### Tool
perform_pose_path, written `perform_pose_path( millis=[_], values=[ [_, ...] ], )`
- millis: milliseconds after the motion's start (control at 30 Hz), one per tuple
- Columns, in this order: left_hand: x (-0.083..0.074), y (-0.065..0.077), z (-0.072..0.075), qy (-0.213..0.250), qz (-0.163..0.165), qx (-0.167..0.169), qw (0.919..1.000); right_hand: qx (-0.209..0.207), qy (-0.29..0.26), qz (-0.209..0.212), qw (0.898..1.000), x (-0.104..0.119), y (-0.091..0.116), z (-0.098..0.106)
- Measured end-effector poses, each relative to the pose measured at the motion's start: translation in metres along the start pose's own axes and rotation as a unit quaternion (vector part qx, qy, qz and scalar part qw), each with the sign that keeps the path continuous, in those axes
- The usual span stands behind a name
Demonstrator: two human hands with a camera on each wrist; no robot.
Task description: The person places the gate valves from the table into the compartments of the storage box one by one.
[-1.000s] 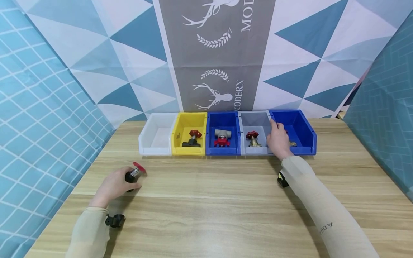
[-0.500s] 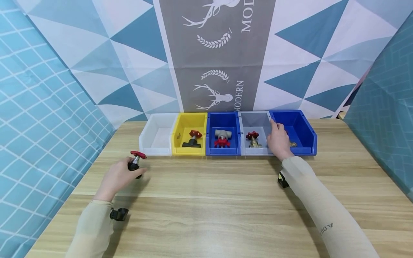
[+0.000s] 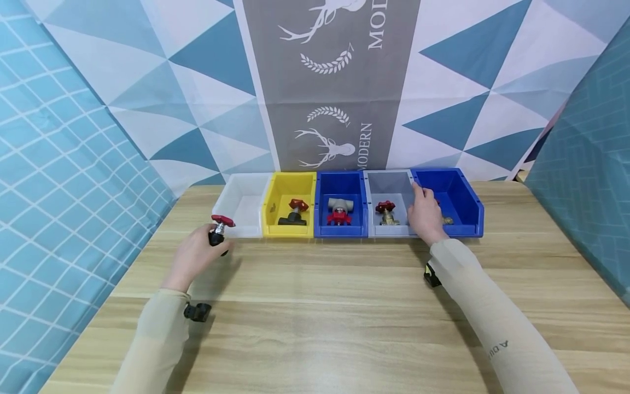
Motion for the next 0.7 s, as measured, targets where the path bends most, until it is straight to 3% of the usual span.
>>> perform_pose_path(
  millis=[367,700],
  values=[
    [-0.013,-0.017,0.005,0.027,-0.008,-0.019,0.9994,0.002,-0.001,-0.003,1.0,0.0,0.0,-0.001],
    [-0.011,-0.038,0.001,0.062,0.006,-0.009,0.998,-0.003,0.001,-0.001,1.0,0.0,0.0,0.0]
  ],
)
Point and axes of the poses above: each hand's wrist, its own y-axis away from the middle knuckle, its own z-axis out of the back of the hand, x = y × z, the point moved 10 cm from there along -y, towards the middle knuckle, and after that the axes turned 10 degrees about -z, right-handed, at the moved point
